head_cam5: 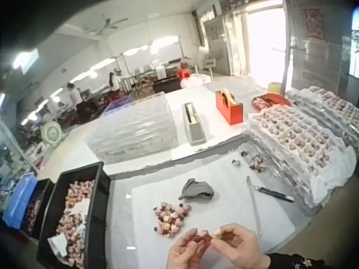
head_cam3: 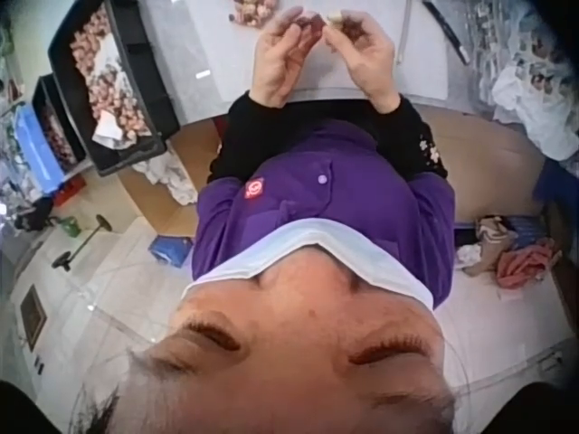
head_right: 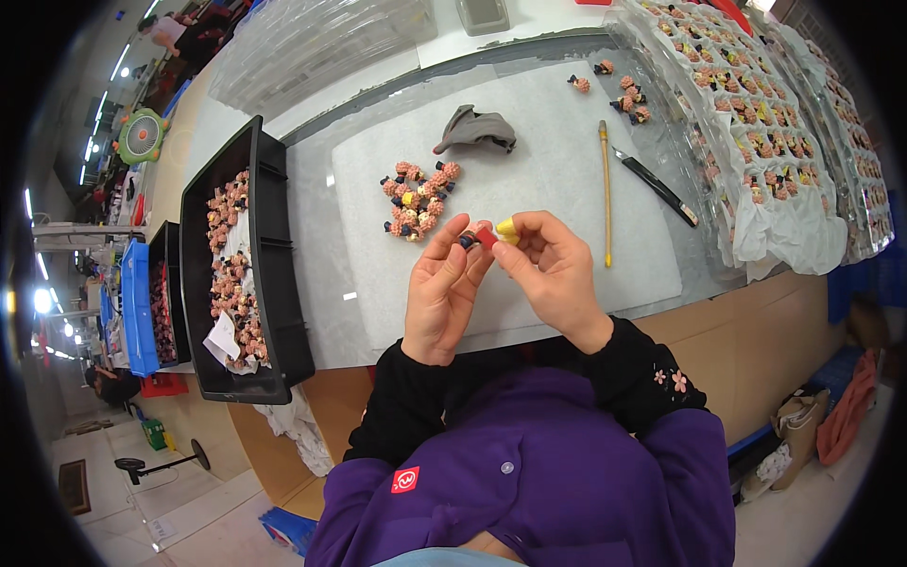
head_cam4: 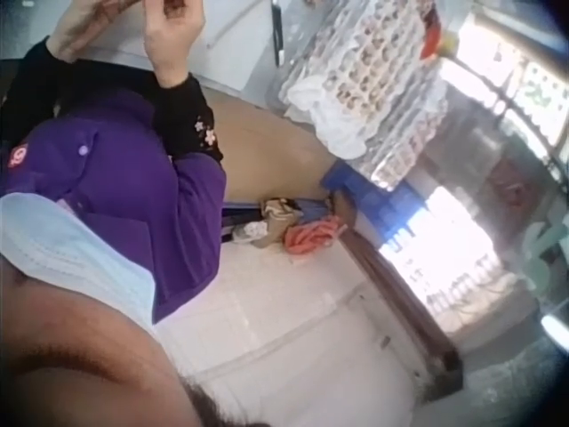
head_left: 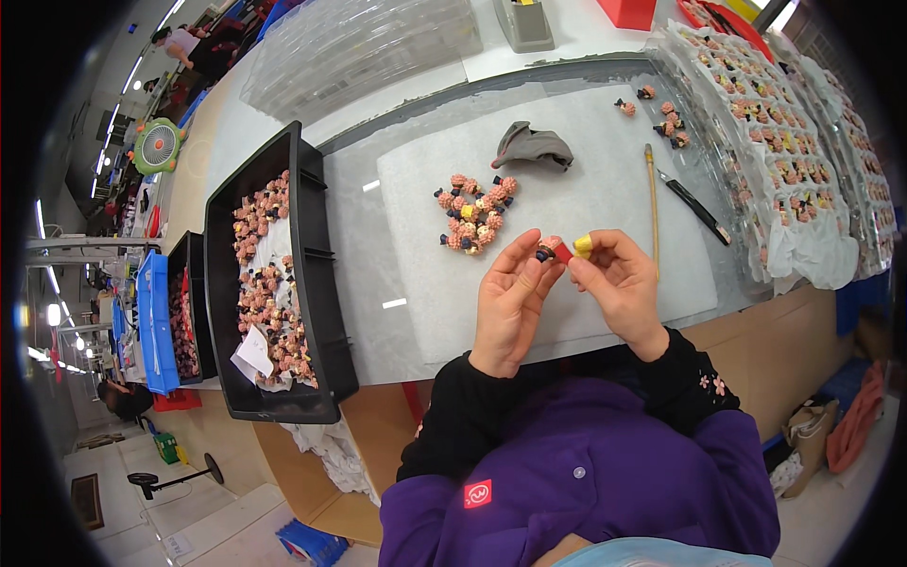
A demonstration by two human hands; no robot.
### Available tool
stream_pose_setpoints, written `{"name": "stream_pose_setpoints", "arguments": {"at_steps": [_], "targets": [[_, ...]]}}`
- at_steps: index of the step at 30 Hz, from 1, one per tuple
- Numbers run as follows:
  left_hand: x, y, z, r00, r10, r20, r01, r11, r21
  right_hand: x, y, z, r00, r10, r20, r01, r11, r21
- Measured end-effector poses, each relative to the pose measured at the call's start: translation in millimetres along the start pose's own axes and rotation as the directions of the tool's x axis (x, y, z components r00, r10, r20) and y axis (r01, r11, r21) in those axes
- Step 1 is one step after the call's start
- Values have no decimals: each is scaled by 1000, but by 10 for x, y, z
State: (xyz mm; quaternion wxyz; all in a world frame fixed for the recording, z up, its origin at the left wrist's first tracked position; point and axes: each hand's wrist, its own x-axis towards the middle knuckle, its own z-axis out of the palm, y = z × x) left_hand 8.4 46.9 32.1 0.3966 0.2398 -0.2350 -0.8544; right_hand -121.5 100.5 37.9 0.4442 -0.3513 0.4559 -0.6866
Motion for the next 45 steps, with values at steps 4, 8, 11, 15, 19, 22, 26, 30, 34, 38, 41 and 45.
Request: {"name": "stream_pose_setpoints", "arguments": {"at_steps": [4, 8, 11, 15, 19, 22, 26, 30, 34, 38, 41, 45], "targets": [[-1, -53, -13, 1000, 0, -8, 0, 1000, -8, 18, 9, -5, 999, 21, -29, -21, 1000, 9], [14, -73, -9, 1000, -6, -29, 6, 1000, 3, -25, 47, 3, 999, 24, -45, -25, 999, -32], [-5, -139, -55, 1000, 27, -6, -27, 998, 54, -1, 27, 24, 998, -3, -59, -1, 997, -73], [-13, -168, -68, 998, 62, -8, -62, 996, 59, -4, 12, 16, 999, -43, -19, 40, 988, -147], [-32, -186, -109, 995, 95, -5, -94, 990, 106, 10, -18, 12, 997, -74, 3, 73, 971, -228], [-35, -152, -131, 992, 120, 28, -123, 979, 161, 20, -70, 19, 997, -75, 20, 78, 964, -253], [-39, -120, -111, 989, 135, 56, -144, 961, 234, 38, -137, 25, 997, -47, 56, 63, 945, -322], [-55, -2, -72, 987, 133, 95, -155, 944, 289, 26, -218, -19, 992, 70, 108, -27, 935, -355], [-73, 28, -48, 973, 162, 162, -220, 860, 461, 80, -252, -37, 984, 106, 141, -36, 904, -425], [-55, 25, -58, 961, 197, 195, -268, 841, 470, 97, -291, -37, 985, 110, 135, -44, 905, -423], [-74, -11, -45, 957, 187, 224, -284, 773, 568, 126, -285, -15, 982, 103, 161, -20, 892, -451], [-61, 29, -31, 958, 212, 191, -281, 824, 492, 124, -383, -42, 963, 179, 203, -54, 862, -503]]}}
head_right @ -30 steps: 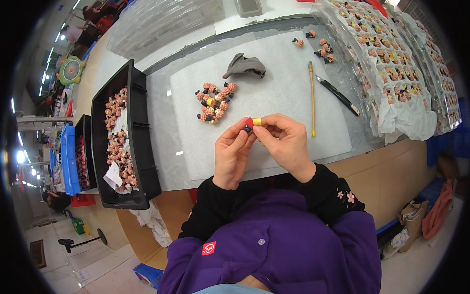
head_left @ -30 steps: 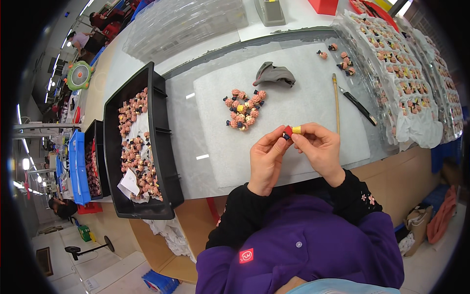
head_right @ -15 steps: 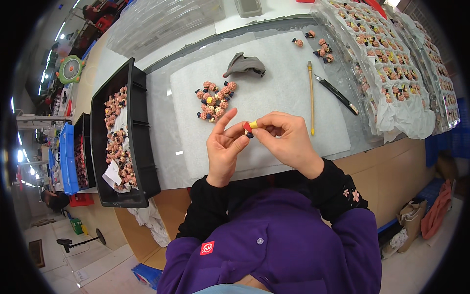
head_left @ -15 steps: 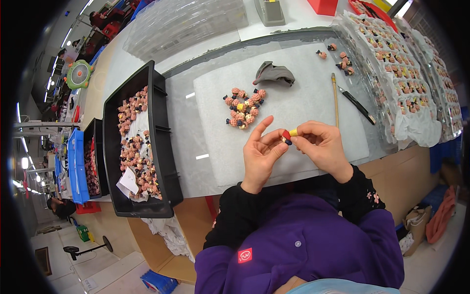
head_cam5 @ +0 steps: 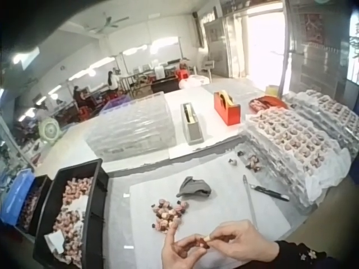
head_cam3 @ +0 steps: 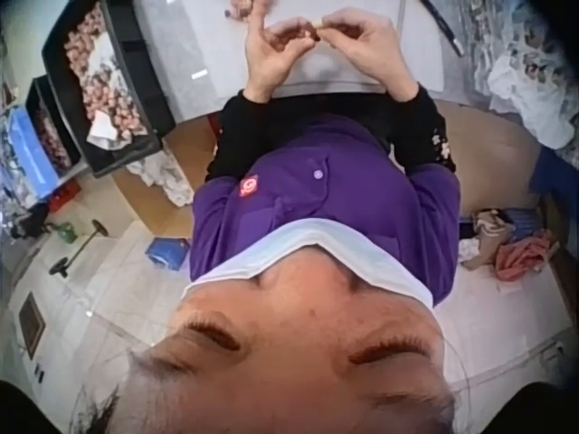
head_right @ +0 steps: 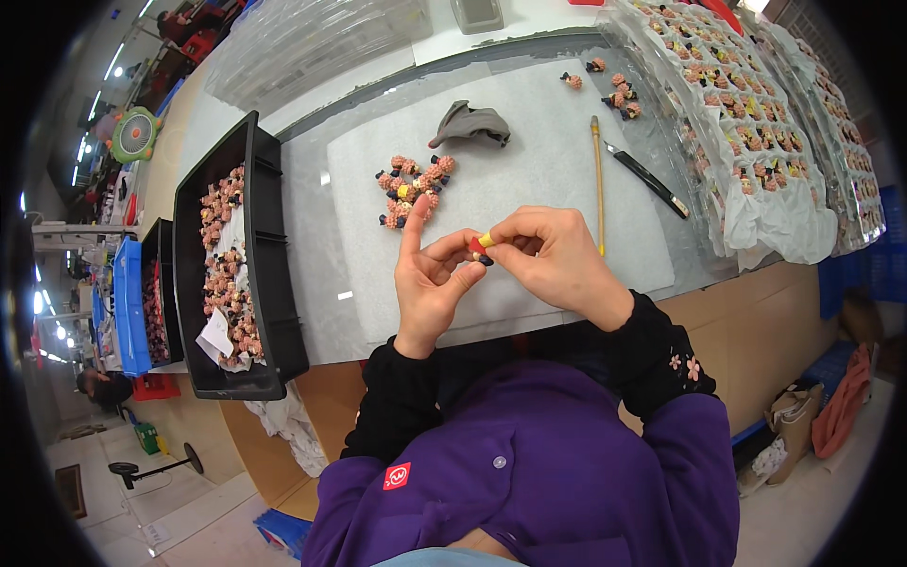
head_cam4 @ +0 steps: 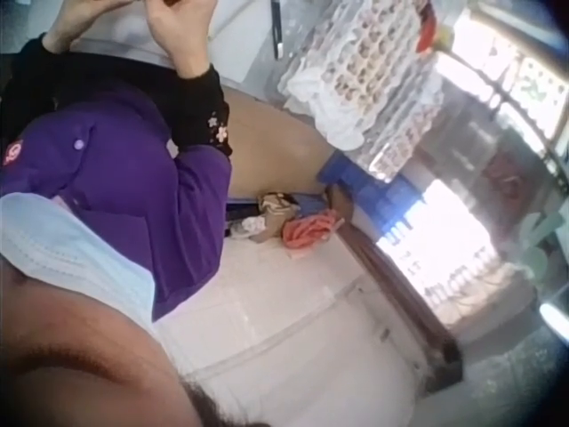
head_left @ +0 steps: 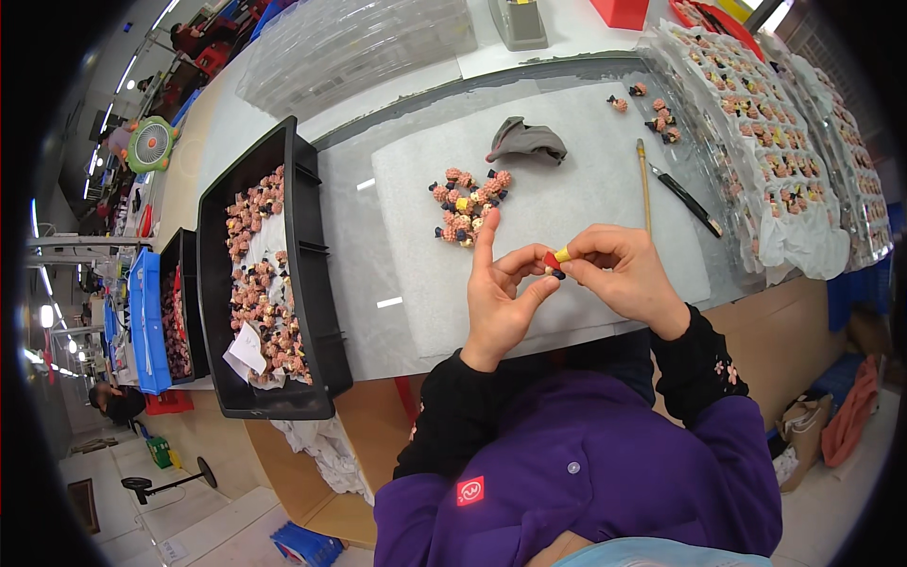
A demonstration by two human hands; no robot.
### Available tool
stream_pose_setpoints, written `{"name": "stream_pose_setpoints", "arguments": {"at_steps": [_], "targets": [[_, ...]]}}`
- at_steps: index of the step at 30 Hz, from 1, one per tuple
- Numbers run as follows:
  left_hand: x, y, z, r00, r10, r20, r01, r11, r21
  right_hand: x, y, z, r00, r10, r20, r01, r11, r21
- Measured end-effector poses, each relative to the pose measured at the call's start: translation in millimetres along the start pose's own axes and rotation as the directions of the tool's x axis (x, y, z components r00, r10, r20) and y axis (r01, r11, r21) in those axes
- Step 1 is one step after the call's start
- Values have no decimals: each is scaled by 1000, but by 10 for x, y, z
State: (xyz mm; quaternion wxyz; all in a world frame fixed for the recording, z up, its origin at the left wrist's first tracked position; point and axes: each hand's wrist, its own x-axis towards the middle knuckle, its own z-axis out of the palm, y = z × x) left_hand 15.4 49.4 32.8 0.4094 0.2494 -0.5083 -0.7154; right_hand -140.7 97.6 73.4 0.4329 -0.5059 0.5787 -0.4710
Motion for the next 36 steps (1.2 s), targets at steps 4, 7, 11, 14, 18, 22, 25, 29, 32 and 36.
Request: {"name": "stream_pose_setpoints", "arguments": {"at_steps": [4, 7, 11, 14, 18, 22, 25, 29, 32, 36], "targets": [[16, 18, 21, 1000, -26, 0, 26, 998, -53, 33, 8, 26, 999, -32, -15, 32, 999, 11], [20, 35, -35, 999, -50, -21, 48, 993, -105, 28, 25, 20, 997, -58, -44, 59, 998, 26], [45, 30, -127, 992, -71, -101, 34, 942, -333, -21, 85, -65, 999, 0, -32, -3, 997, -73], [35, 33, -107, 981, -179, -79, 119, 864, -490, -10, 138, -53, 995, 46, -92, -34, 990, 133], [32, -36, -88, 969, -243, -42, 186, 831, -523, -14, 177, 26, 985, 102, -138, -46, 931, 361], [32, -58, -66, 965, -257, -56, 197, 844, -499, -15, 173, 102, 968, 94, -233, 14, 905, 424], [22, -79, -53, 969, -238, -59, 180, 856, -485, -15, 203, 155, 969, 82, -233, 26, 904, 427], [22, -80, -27, 965, -251, -78, 185, 860, -476, -35, 236, 218, 975, 37, -219, 57, 911, 409], [29, -84, -2, 965, -250, -74, 180, 844, -506, -43, 263, 253, 966, -62, -249, 137, 945, 296], [-2, -140, 18, 971, -232, -64, 172, 856, -488, -10, 234, 275, 942, -191, -275, 229, 967, 112]]}}
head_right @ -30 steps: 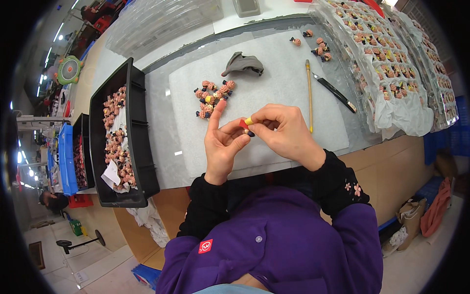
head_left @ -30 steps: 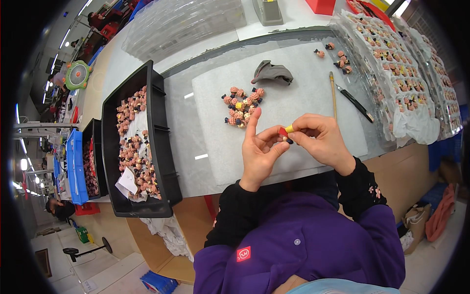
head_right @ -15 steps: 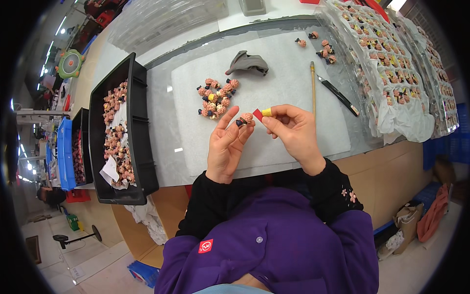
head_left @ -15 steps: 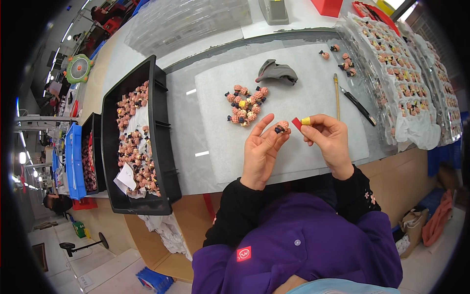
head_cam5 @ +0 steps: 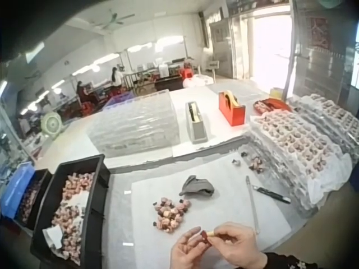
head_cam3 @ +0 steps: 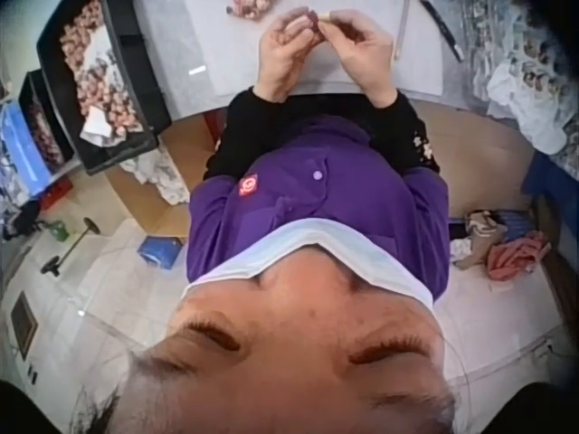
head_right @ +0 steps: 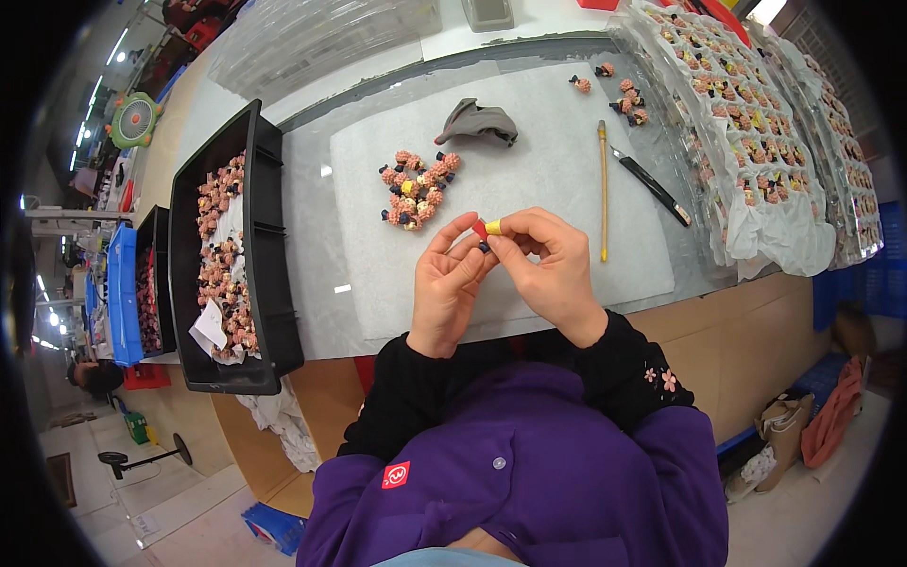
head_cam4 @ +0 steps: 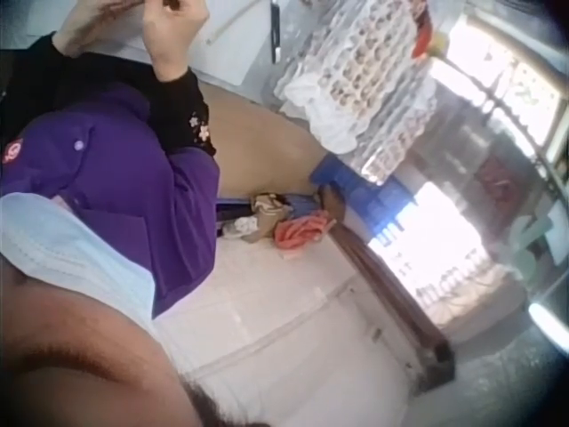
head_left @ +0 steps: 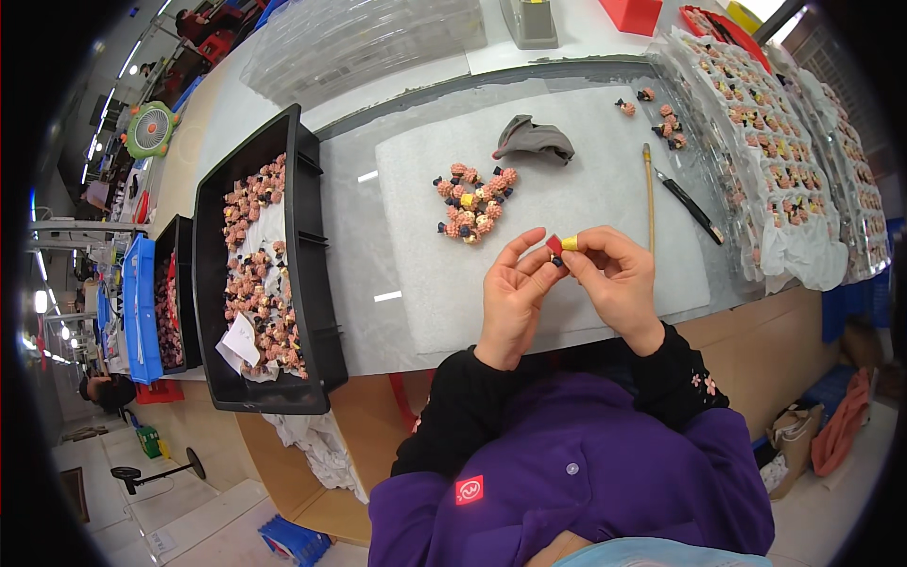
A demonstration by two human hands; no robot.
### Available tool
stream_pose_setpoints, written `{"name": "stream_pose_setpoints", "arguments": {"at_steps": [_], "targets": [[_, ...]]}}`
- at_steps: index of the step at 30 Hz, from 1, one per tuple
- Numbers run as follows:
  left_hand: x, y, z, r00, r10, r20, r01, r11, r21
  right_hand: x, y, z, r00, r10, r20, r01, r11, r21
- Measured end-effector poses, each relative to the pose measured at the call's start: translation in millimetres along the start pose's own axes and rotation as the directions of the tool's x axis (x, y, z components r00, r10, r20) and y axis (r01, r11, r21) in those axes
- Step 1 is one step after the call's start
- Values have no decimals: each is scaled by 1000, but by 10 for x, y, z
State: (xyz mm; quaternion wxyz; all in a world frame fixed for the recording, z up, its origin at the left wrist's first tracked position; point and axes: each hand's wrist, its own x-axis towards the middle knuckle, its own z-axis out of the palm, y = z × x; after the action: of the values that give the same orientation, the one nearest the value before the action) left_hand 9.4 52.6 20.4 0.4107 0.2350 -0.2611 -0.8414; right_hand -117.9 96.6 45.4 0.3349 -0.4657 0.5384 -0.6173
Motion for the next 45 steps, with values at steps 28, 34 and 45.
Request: {"name": "stream_pose_setpoints", "arguments": {"at_steps": [28, 34, 45], "targets": [[-45, 80, 14, 984, 77, 163, -144, 880, 453, 78, -134, -101, 993, 41, 108, -25, 988, -151], [-22, 110, -6, 978, 139, 153, -193, 878, 439, 88, -165, -152, 977, 138, 161, -112, 981, -162], [34, 204, -116, 998, 54, 37, -58, 993, 101, 145, -28, -271, 991, 115, 65, -85, 933, -350]]}}
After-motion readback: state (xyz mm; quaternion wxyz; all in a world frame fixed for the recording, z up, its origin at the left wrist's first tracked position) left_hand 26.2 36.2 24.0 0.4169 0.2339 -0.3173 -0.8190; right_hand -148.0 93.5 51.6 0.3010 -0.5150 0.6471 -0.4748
